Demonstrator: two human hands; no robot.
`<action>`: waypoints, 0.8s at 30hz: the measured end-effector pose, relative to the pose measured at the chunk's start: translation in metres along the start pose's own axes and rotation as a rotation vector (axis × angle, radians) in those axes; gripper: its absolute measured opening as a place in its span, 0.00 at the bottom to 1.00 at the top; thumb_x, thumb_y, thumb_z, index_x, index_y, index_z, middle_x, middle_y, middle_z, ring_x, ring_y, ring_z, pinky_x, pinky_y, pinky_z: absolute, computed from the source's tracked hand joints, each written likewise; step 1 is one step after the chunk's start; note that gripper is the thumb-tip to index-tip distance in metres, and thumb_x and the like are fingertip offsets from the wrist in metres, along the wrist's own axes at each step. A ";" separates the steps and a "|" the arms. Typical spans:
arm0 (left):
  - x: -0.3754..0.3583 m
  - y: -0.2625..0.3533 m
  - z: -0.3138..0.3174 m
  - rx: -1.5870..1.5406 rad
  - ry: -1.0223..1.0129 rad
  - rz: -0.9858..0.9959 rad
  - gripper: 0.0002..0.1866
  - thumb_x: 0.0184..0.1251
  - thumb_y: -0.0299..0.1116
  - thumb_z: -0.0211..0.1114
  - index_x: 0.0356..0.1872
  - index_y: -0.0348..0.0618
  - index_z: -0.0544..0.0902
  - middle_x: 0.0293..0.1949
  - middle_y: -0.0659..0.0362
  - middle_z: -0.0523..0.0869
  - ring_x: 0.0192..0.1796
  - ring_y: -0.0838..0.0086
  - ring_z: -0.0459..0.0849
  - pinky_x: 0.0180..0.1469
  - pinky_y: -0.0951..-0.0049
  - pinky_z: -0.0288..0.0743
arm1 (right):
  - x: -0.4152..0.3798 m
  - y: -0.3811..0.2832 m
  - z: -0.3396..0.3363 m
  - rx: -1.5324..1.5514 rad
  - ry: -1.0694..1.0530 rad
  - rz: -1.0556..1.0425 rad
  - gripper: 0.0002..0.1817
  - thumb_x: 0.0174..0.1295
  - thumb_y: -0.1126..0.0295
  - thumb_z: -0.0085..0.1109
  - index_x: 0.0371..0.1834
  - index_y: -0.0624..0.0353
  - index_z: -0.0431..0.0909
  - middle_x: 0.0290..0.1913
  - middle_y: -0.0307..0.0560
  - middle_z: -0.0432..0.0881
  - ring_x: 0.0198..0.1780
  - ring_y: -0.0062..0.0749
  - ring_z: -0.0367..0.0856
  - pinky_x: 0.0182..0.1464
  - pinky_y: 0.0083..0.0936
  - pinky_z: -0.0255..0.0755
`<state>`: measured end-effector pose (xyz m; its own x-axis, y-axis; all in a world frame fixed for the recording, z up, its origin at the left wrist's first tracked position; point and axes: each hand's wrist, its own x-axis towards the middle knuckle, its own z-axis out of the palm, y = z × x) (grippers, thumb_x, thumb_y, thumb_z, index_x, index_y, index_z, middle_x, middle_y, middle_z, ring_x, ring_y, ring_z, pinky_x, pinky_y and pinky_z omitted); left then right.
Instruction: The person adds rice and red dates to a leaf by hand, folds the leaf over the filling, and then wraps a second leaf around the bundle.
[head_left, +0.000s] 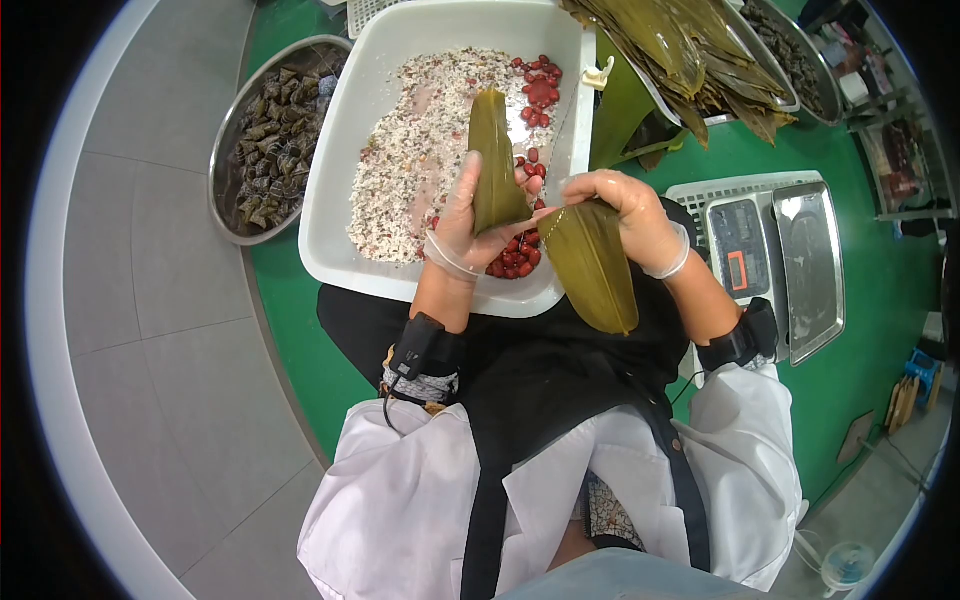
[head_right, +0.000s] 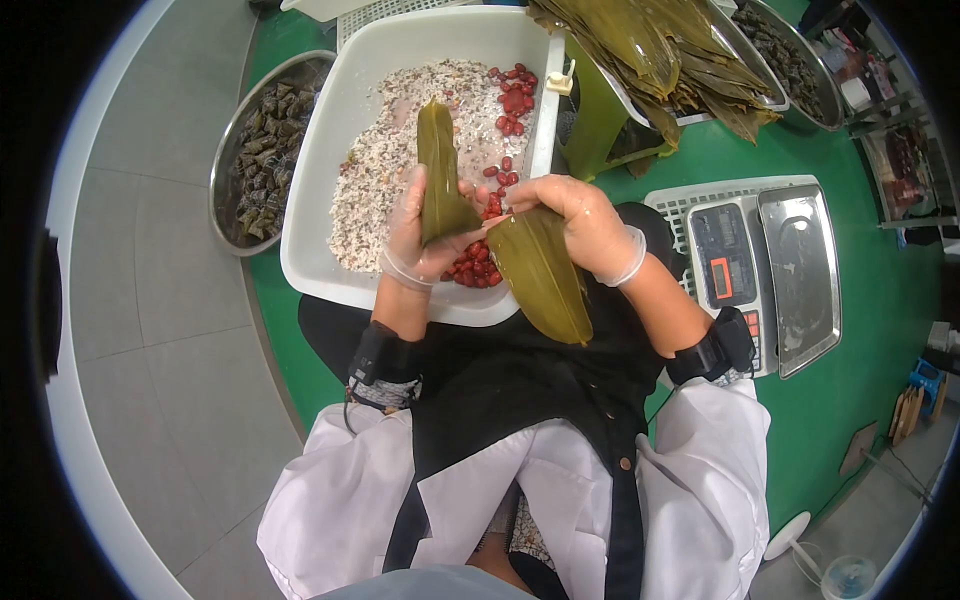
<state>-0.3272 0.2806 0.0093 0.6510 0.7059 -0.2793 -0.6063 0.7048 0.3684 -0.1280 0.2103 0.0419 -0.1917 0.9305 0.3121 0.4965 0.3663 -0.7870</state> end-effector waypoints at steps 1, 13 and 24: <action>0.000 0.001 -0.001 0.000 0.000 0.001 0.21 0.73 0.52 0.48 0.48 0.44 0.75 0.39 0.57 0.80 0.49 0.63 0.81 0.49 0.49 0.79 | 0.001 -0.004 0.001 0.053 0.036 0.081 0.08 0.49 0.81 0.63 0.34 0.59 0.78 0.35 0.46 0.80 0.39 0.38 0.80 0.43 0.27 0.73; -0.001 -0.007 -0.003 0.256 -0.261 -0.032 0.24 0.71 0.52 0.51 0.52 0.40 0.75 0.41 0.53 0.83 0.46 0.70 0.82 0.50 0.69 0.76 | 0.017 0.001 -0.005 0.052 -0.218 0.203 0.06 0.52 0.73 0.64 0.30 0.61 0.77 0.31 0.45 0.82 0.35 0.33 0.80 0.41 0.26 0.73; -0.005 -0.013 0.000 0.413 -0.331 -0.066 0.31 0.66 0.55 0.57 0.56 0.35 0.71 0.44 0.56 0.81 0.47 0.72 0.81 0.52 0.74 0.75 | 0.025 0.030 -0.004 0.569 -0.512 0.542 0.06 0.56 0.75 0.62 0.32 0.62 0.73 0.36 0.46 0.83 0.42 0.26 0.80 0.48 0.25 0.74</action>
<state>-0.3224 0.2685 0.0062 0.8313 0.5541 -0.0431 -0.3725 0.6131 0.6966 -0.1146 0.2448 0.0278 -0.4722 0.8136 -0.3392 0.1648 -0.2965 -0.9407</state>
